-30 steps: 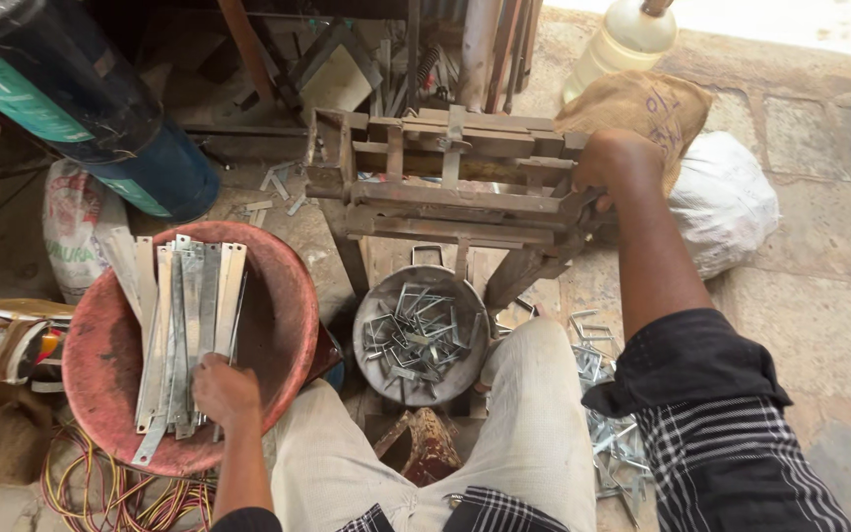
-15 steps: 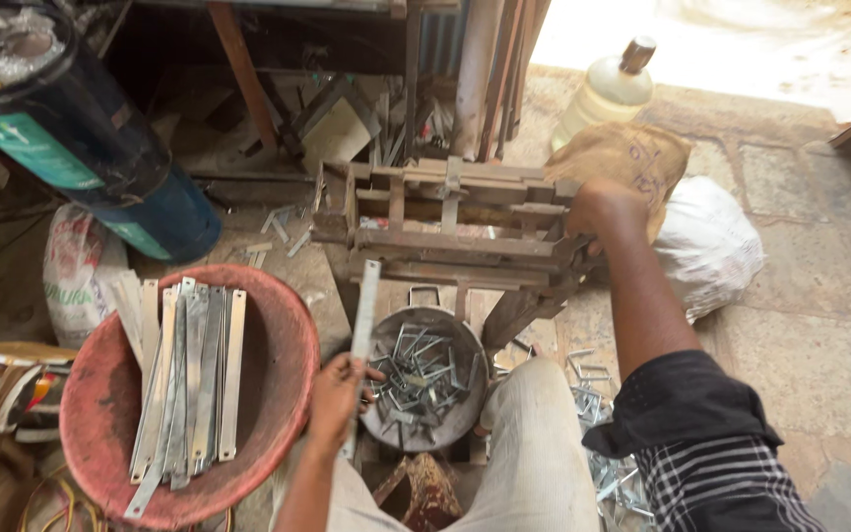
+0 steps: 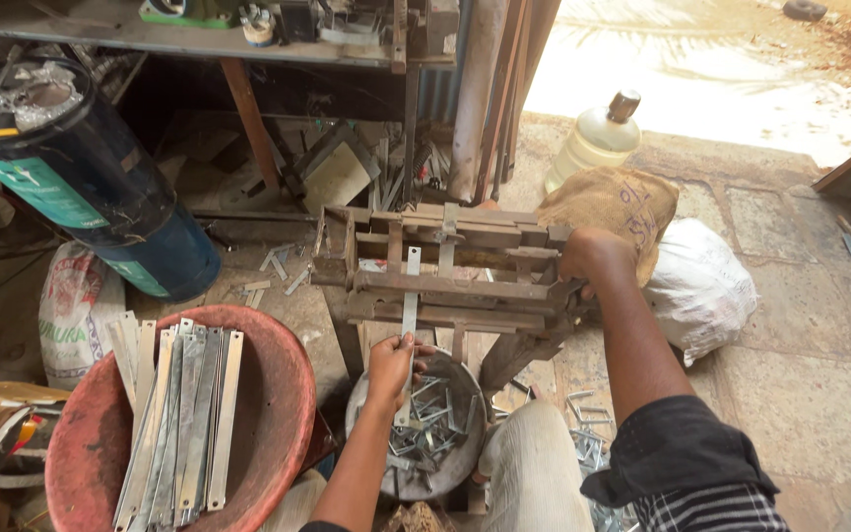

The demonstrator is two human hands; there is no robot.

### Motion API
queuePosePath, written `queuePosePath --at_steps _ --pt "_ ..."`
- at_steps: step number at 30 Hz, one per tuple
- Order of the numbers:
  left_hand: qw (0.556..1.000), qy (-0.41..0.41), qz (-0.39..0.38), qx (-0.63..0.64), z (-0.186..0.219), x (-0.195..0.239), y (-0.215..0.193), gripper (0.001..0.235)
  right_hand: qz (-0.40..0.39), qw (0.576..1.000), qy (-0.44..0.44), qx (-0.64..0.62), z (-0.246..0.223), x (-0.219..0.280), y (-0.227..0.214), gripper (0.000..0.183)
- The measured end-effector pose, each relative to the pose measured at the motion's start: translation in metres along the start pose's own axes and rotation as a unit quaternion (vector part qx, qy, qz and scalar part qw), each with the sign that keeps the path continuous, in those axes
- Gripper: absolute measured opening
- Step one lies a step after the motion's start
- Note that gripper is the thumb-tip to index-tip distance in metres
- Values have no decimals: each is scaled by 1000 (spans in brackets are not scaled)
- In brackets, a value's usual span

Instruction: The person bends metal strips using a manual press. They pick up individual metal strips from a container and place them into the press mechanism, then operate the lever by hand to shape them.

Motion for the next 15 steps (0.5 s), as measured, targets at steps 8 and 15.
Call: queuePosePath --at_steps 8,15 --pt "1000 -2 4 9 9 -26 13 30 25 1000 -3 1 -1 19 -9 22" --pt "1000 -15 11 2 14 -20 14 29 31 999 -3 -18 1 15 -8 24"
Point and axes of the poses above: each hand's wrist, its own x-axis away from the middle knuckle, its own y-axis out of the palm, z = x × y, the point moved 5 cm from there along -x, towards the middle knuckle, and after that the axes turned 12 degrees about x, right-handed, at the moved point
